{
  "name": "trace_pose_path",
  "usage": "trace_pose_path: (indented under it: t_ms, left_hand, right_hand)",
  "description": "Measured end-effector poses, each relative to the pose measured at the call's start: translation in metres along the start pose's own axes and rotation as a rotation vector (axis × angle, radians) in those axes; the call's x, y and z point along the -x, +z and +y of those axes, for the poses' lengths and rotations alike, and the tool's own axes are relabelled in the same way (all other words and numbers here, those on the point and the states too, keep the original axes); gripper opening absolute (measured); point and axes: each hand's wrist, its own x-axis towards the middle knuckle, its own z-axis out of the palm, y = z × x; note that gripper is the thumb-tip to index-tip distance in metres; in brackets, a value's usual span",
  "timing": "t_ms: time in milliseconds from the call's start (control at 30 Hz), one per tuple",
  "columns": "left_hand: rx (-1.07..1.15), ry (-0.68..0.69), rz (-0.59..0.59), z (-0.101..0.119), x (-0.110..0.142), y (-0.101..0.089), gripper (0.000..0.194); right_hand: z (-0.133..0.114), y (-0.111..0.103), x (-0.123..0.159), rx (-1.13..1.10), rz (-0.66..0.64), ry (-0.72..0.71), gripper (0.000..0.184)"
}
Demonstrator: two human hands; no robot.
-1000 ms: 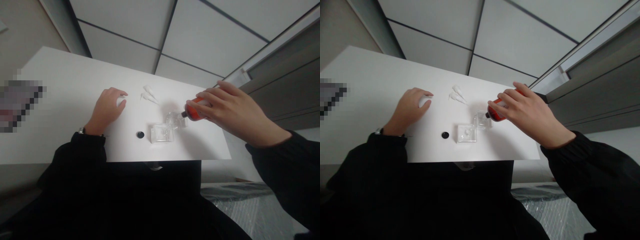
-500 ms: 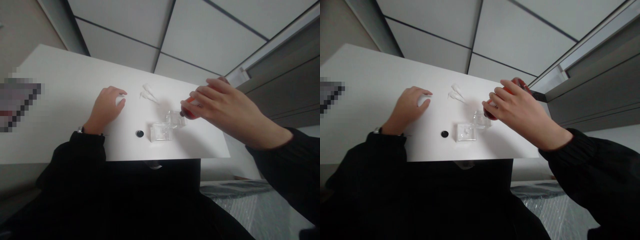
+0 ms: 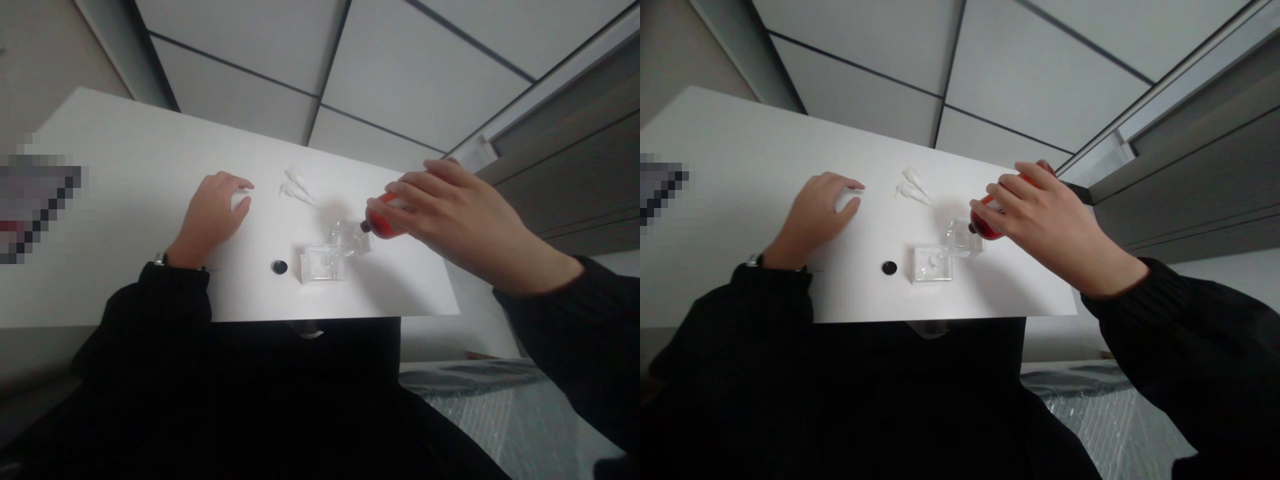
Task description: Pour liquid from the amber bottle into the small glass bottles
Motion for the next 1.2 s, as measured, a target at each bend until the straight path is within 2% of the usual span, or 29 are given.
trace_pose_path:
  t_ms: [100,167,267,400,500,633,700,800,900,1000,1100,1200]
  left_hand:
    - [0.010,0.007,0.013,-0.003,0.000,0.002,0.024]
    - [0.032,0.004,0.023,-0.005,0.000,0.004,0.024]
    - [0.041,-0.005,0.035,-0.008,-0.002,0.004,0.026]
    - [0.035,-0.028,0.033,-0.001,0.000,-0.004,0.031]
    - [0.066,0.005,-0.066,0.015,0.011,-0.016,0.036]
    - [0.107,0.147,-0.331,0.045,0.040,-0.031,0.044]
    - [0.104,0.193,-0.419,0.057,0.054,-0.033,0.049]
    - [0.094,0.201,-0.470,0.065,0.066,-0.027,0.049]
    - [0.045,0.208,-0.462,0.065,0.069,-0.016,0.037]
    - [-0.004,0.211,-0.436,0.062,0.067,-0.011,0.025]
    - [-0.018,0.188,-0.335,0.070,0.062,-0.021,0.018]
    - [0.006,0.163,-0.166,0.102,0.052,-0.045,0.017]
  right_hand:
    - [0.014,0.011,0.013,-0.027,-0.051,0.052,0.047]
    - [0.023,0.023,0.023,-0.070,-0.036,0.076,0.048]
    - [0.034,0.048,0.040,-0.120,0.030,0.123,0.055]
    - [0.031,0.081,0.068,-0.320,0.182,0.330,0.072]
    - [0.014,0.101,0.089,-0.597,0.305,0.535,0.078]
    - [-0.025,0.132,0.109,-0.859,0.568,0.707,0.080]
    - [-0.047,0.149,0.113,-0.966,0.687,0.786,0.084]
    - [-0.075,0.169,0.111,-1.115,0.721,0.851,0.085]
    - [-0.094,0.177,0.105,-1.230,0.709,0.864,0.087]
    - [-0.100,0.173,0.101,-1.296,0.694,0.850,0.087]
    - [-0.102,0.164,0.101,-1.324,0.685,0.838,0.085]
    - [-0.106,0.155,0.101,-1.327,0.703,0.817,0.083]
